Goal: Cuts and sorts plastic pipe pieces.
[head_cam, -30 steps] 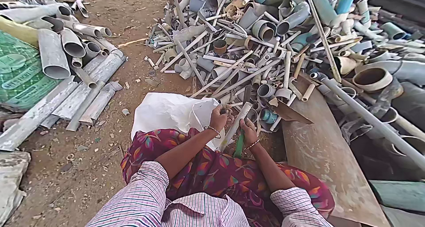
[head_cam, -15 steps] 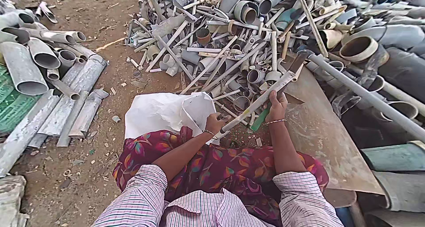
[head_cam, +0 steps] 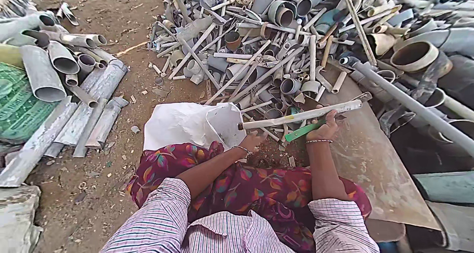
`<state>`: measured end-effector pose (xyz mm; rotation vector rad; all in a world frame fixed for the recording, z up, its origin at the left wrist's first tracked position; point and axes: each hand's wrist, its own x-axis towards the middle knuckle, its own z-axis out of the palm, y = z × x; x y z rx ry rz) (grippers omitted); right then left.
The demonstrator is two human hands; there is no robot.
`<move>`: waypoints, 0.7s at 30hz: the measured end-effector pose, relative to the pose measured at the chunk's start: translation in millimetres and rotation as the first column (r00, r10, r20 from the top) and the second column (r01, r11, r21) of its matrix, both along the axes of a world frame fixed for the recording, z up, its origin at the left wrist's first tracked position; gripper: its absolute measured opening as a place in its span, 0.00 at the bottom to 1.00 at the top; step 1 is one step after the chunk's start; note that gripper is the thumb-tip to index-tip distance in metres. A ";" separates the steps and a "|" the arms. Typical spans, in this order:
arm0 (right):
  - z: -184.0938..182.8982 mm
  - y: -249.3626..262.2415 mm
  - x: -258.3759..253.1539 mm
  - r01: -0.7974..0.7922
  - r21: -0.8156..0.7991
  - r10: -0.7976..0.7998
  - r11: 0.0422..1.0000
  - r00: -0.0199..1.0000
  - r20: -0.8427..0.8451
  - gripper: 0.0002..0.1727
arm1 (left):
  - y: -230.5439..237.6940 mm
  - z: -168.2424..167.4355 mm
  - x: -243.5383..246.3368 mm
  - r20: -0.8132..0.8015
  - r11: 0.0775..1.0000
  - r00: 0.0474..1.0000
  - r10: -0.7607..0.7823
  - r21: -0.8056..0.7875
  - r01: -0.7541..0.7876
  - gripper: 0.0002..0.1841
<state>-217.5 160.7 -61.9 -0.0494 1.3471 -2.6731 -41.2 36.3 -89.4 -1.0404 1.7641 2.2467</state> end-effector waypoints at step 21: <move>-3.7 -39.0 69.3 -0.151 0.598 0.349 0.787 0.908 -0.230 0.16 | -56.9 25.9 22.8 -0.667 0.857 0.651 0.361 -0.037 -0.514 0.19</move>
